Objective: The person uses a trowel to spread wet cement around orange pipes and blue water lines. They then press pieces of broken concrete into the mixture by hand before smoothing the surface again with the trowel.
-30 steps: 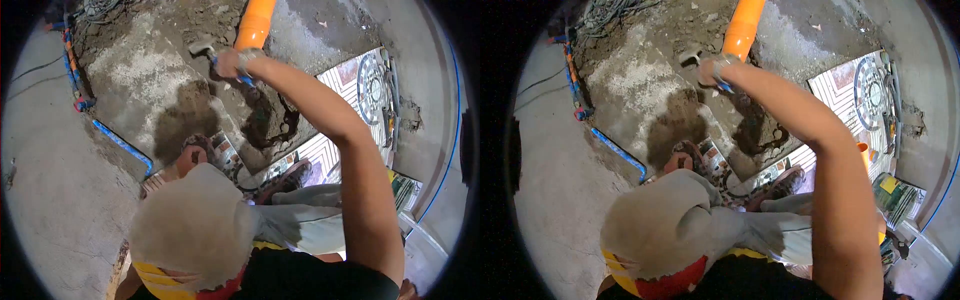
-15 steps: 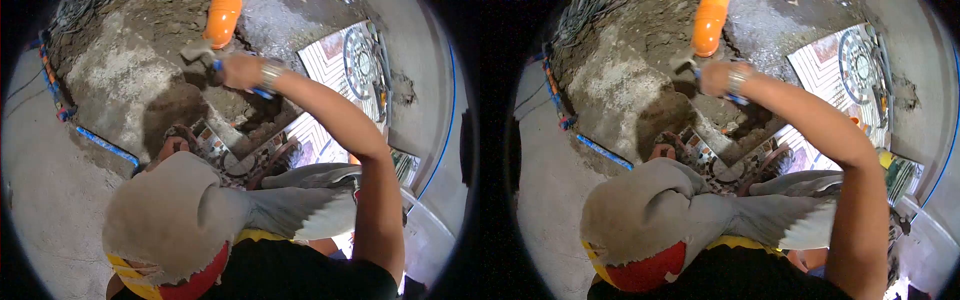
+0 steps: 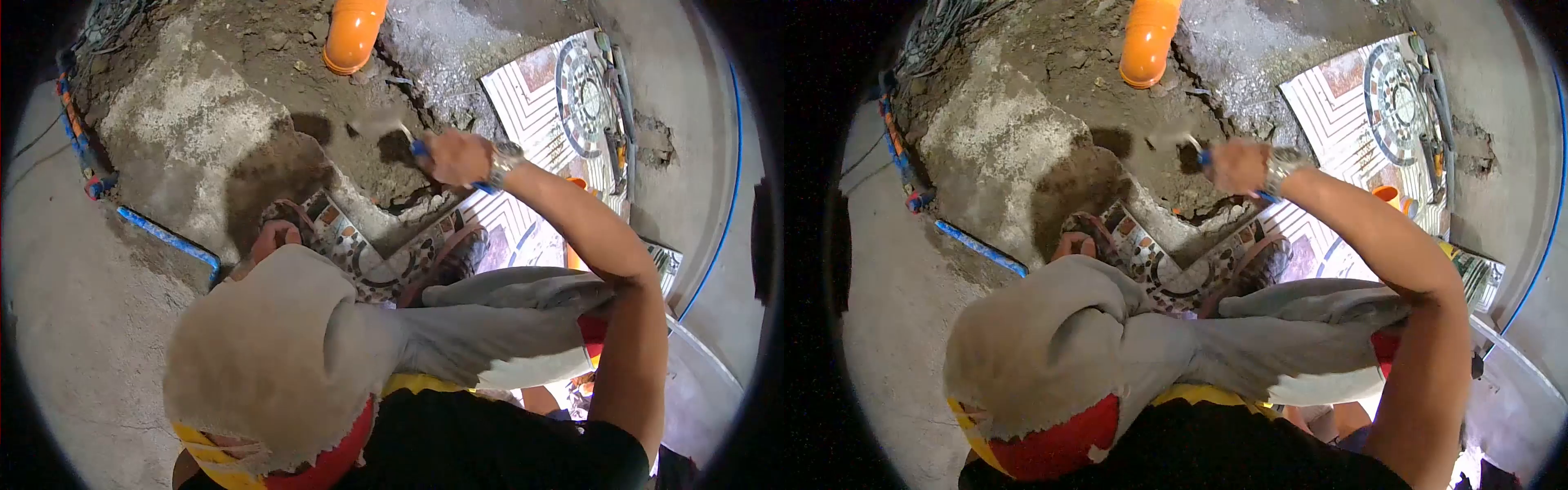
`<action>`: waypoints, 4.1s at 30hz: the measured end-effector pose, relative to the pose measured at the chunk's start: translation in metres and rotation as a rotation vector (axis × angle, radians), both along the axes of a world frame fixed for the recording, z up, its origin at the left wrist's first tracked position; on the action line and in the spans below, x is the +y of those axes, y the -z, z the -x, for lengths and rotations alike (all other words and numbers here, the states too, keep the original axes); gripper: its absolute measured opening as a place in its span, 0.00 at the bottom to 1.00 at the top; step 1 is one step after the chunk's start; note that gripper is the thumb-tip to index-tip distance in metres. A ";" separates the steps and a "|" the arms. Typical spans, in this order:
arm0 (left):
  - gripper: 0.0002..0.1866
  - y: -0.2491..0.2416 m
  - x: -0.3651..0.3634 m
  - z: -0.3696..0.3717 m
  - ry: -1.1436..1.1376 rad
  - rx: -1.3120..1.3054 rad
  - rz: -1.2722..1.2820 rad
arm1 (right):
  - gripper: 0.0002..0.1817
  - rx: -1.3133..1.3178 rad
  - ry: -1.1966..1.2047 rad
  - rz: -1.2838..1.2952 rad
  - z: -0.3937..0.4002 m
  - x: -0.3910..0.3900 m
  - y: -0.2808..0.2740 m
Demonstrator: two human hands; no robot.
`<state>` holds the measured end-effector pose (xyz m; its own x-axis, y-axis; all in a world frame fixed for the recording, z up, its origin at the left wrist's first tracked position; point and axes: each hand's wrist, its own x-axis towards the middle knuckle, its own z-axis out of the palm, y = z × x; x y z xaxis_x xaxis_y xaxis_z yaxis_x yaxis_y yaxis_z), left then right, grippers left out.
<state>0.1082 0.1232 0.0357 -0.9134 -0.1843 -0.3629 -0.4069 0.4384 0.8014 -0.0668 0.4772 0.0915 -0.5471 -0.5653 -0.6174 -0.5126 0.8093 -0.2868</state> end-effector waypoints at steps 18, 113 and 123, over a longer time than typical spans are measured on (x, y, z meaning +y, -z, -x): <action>0.10 0.014 -0.015 0.002 0.069 0.104 -0.047 | 0.20 -0.110 0.129 0.037 -0.054 0.070 0.062; 0.09 0.067 -0.026 -0.014 0.196 0.199 -0.073 | 0.18 -0.565 0.881 0.617 0.081 -0.149 0.040; 0.09 0.018 -0.026 0.009 0.161 -0.170 -0.225 | 0.25 -0.570 0.469 -0.011 0.067 -0.073 0.030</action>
